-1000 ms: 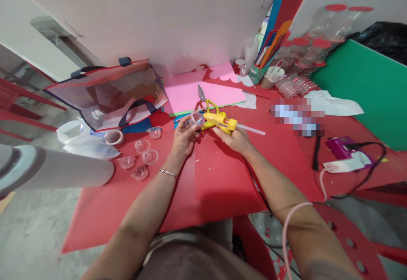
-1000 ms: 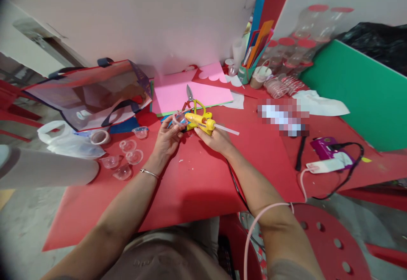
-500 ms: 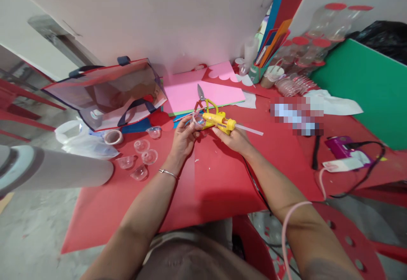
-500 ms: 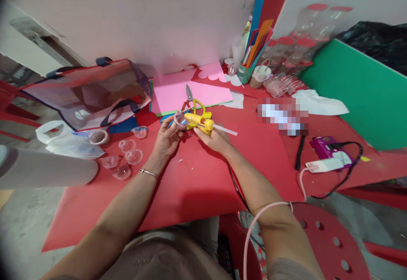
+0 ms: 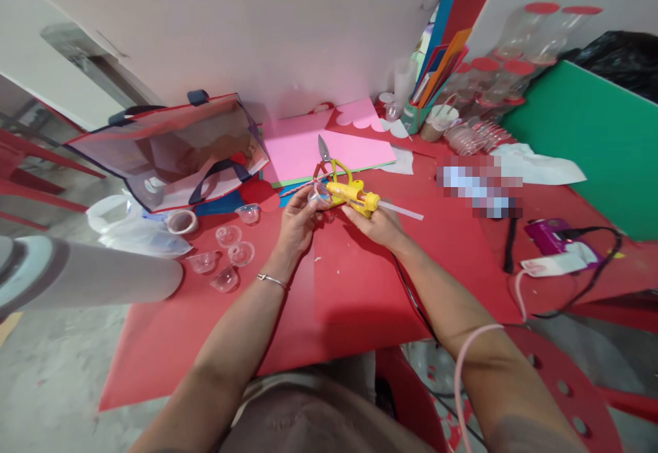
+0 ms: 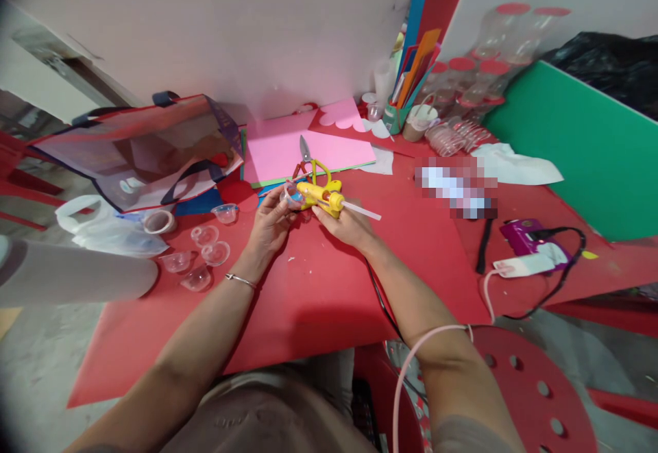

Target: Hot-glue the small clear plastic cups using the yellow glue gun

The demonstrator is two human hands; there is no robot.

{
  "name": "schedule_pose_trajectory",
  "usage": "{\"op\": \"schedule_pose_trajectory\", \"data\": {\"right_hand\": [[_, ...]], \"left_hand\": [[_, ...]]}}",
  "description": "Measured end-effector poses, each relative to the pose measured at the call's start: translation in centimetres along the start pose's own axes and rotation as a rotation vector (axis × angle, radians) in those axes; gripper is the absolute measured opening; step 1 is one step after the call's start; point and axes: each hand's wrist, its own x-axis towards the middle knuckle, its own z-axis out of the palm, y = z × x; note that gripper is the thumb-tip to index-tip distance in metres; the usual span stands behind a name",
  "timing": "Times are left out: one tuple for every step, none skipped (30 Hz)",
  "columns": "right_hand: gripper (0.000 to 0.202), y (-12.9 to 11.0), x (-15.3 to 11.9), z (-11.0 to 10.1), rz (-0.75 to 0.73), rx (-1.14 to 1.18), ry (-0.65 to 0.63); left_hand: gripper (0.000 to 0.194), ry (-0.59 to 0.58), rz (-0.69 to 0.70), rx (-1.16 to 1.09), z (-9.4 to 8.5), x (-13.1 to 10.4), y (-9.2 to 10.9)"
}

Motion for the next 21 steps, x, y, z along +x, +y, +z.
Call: {"op": "schedule_pose_trajectory", "data": {"right_hand": [[0.033,0.03,-0.02,0.0,0.008,-0.001,-0.001],[0.034,0.06,-0.04,0.01,0.014,0.001,-0.001],[0.034,0.08,-0.05,0.01,0.017,0.003,-0.001],[0.035,0.1,-0.06,0.02,0.018,0.006,0.001],[0.035,0.1,-0.06,0.01,0.018,0.009,0.002],[0.035,0.08,-0.05,0.0,0.015,0.011,0.004],[0.035,0.03,-0.05,-0.02,0.011,0.011,0.004],[0.034,-0.04,-0.04,-0.05,0.006,0.011,0.004],[0.034,-0.12,-0.04,-0.09,0.002,0.01,0.007],[0.034,-0.22,-0.03,-0.14,-0.001,0.01,0.011],[0.035,-0.31,-0.02,-0.18,-0.003,0.011,0.014],[0.035,-0.38,-0.01,-0.22,-0.004,0.013,0.016],[0.035,-0.42,0.0,-0.25,-0.003,0.016,0.015],[0.035,-0.42,0.01,-0.27,-0.001,0.019,0.011],[0.034,-0.39,0.03,-0.26,0.001,0.021,0.004],[0.034,-0.33,0.04,-0.24,0.005,0.023,-0.001],[0.034,-0.26,0.05,-0.21,0.009,0.023,-0.005],[0.033,-0.18,0.05,-0.17,0.012,0.023,-0.007],[0.033,-0.12,0.05,-0.14,0.012,0.022,-0.007],[0.032,-0.08,0.04,-0.11,0.01,0.019,-0.003],[0.032,-0.07,0.02,-0.09,0.006,0.014,0.001]], "left_hand": [[0.053,-0.001,0.0,0.001,0.01,-0.01,0.01],[0.052,-0.003,0.001,0.0,0.0,-0.01,0.02],[0.051,-0.004,0.002,0.0,-0.01,0.0,0.03],[0.051,-0.005,0.004,0.0,-0.02,0.01,0.03],[0.051,-0.006,0.005,-0.001,-0.04,0.02,0.03],[0.052,-0.007,0.004,-0.001,-0.05,0.04,0.03],[0.052,-0.008,0.002,0.001,-0.06,0.05,0.03],[0.052,-0.008,0.001,0.004,-0.06,0.06,0.03],[0.052,-0.01,0.0,0.008,-0.07,0.07,0.03],[0.052,-0.013,0.0,0.012,-0.06,0.08,0.03],[0.051,-0.017,0.003,0.016,-0.05,0.08,0.03],[0.051,-0.021,0.007,0.019,-0.03,0.07,0.03],[0.051,-0.024,0.012,0.019,0.0,0.06,0.03],[0.051,-0.025,0.018,0.018,0.03,0.04,0.04],[0.05,-0.024,0.023,0.017,0.07,0.02,0.06],[0.05,-0.022,0.025,0.015,0.1,0.0,0.08],[0.05,-0.017,0.025,0.015,0.13,-0.02,0.11],[0.05,-0.013,0.023,0.015,0.16,-0.04,0.14],[0.049,-0.01,0.02,0.016,0.17,-0.05,0.17],[0.049,-0.01,0.016,0.018,0.17,-0.05,0.19],[0.049,-0.013,0.013,0.019,0.17,-0.04,0.21]]}}
